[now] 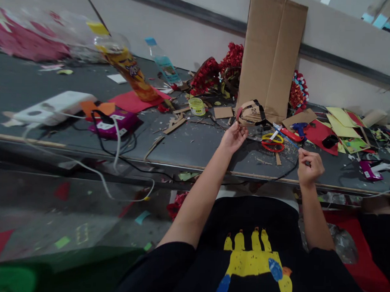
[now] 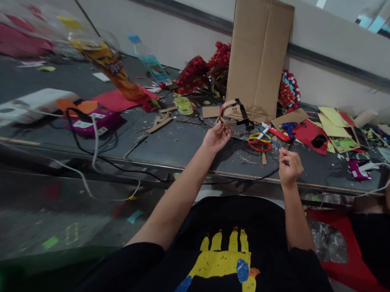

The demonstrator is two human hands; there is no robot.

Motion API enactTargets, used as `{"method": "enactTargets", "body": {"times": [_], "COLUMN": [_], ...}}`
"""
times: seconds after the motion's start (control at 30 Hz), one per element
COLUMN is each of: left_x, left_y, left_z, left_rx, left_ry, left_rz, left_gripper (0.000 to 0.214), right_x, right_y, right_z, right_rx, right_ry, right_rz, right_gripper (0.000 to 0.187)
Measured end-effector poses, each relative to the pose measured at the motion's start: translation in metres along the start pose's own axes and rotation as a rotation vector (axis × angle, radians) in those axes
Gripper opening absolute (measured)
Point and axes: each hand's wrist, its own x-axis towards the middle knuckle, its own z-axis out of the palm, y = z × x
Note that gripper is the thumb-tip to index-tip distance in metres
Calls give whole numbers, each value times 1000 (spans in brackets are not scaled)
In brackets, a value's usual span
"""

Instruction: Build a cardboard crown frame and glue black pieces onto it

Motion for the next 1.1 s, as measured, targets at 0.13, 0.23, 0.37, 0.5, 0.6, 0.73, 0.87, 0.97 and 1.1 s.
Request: {"method": "enactTargets", "body": {"times": [0.13,0.23,0.37,0.5,0.6,0.73,0.87,0.97,1.1], "left_x": [1,0,0,1,0,-2,-3,-3,0], "left_y": [0,1,1,0,0,1,2,1,1], "left_z": [1,1,0,-1,-1,2,3,2,-1], "left_rx": [22,45,52,21,7,8,17,22,29], "left_ry": [7,13,3,-4,-9,0,14,15,-2], "left_rz": [-3,-1,5,4,5,6,5,6,19], "left_gripper": [32,31,31,33,33,33,33,32,28], "right_x": [-1,-1,0,0,0,-1,-1,-2,-5], "right_y": [-5,-10,-13,-10,-5,0,1,1,-3], "right_z": [0,2,5,5,3,2,0,-2,-2], "right_rx": [11,37,30,0,10,-24,-48,-28,31], "right_ry": [5,-14,-31,-28,-11,0,-4,6,9], "right_rz": [-9,-32,-47,-52,-58,-43,-13,-15,-49], "right_gripper": [30,29,29,29,29,29,30,29,28]}}
